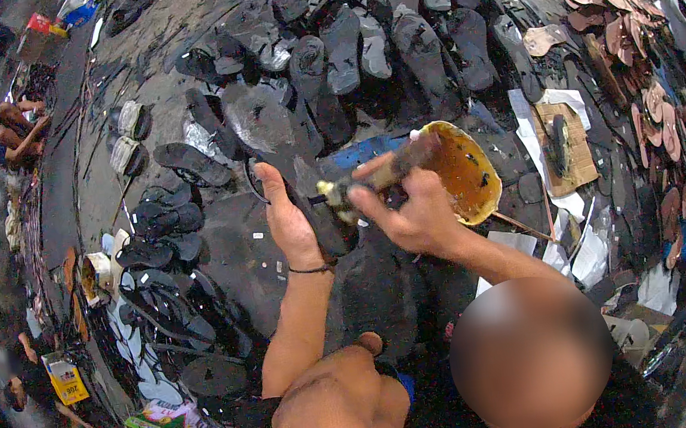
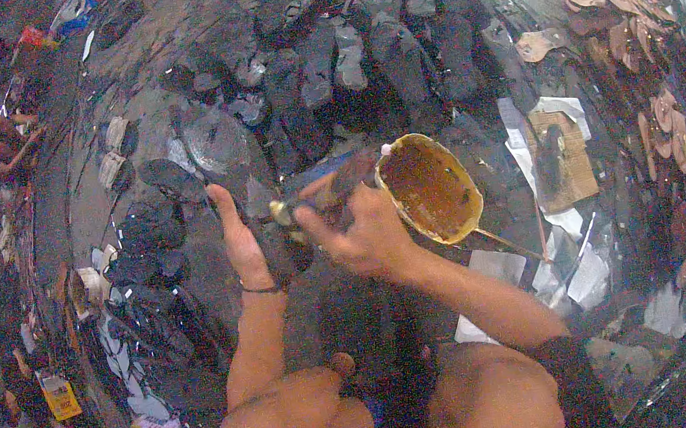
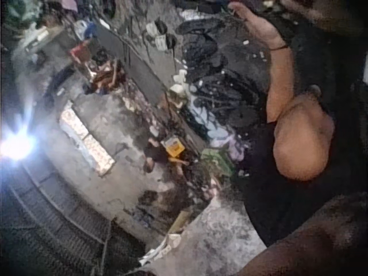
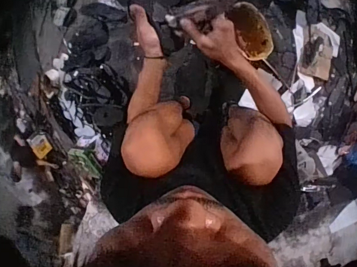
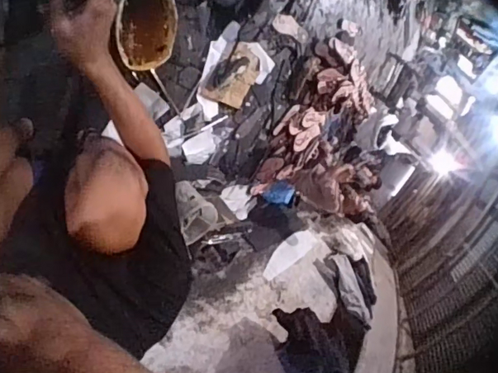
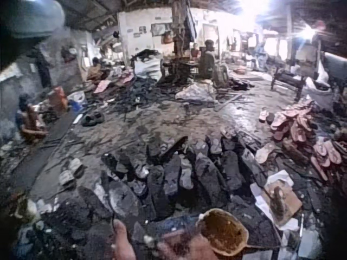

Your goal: The person sits on the floor and repeatedly applies a brown liquid from a yellow container to the soles of multiple black sandals using a brush. The person picks up each sandal, coats the sole, and places it back on the floor among many others.

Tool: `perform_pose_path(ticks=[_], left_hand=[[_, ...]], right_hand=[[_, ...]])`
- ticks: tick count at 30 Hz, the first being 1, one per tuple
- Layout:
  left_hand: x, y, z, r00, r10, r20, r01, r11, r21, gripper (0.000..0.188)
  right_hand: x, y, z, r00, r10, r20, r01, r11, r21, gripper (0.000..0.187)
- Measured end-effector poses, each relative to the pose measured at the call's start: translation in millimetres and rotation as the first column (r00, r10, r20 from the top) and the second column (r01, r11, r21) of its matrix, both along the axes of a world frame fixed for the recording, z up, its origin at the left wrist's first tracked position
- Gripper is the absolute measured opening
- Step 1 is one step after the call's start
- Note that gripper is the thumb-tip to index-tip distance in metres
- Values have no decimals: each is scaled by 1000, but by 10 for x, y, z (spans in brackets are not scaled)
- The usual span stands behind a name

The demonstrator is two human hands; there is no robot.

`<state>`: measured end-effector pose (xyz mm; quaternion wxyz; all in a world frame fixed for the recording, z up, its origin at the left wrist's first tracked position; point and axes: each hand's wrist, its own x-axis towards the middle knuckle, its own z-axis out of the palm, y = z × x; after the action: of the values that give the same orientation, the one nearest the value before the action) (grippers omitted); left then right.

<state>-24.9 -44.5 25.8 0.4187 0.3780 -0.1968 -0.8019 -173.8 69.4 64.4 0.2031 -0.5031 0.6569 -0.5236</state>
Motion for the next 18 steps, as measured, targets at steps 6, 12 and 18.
perform_pose_path(ticks=[6, 12, 18], left_hand=[[124, 119, -409, 988, -143, 66, 140, 989, 48, 64], [-103, 48, -43, 986, -61, -157, 79, 990, 114, 62], [-324, -24, -41, 947, -266, -178, 263, 964, -40, 63]], right_hand=[[144, -97, 107, 949, 120, 293, -144, 987, 64, 20], [-346, 134, -159, 852, 81, 517, -343, 832, 436, 41], [-361, -189, -401, 660, -133, 739, -149, 942, 302, 29]])
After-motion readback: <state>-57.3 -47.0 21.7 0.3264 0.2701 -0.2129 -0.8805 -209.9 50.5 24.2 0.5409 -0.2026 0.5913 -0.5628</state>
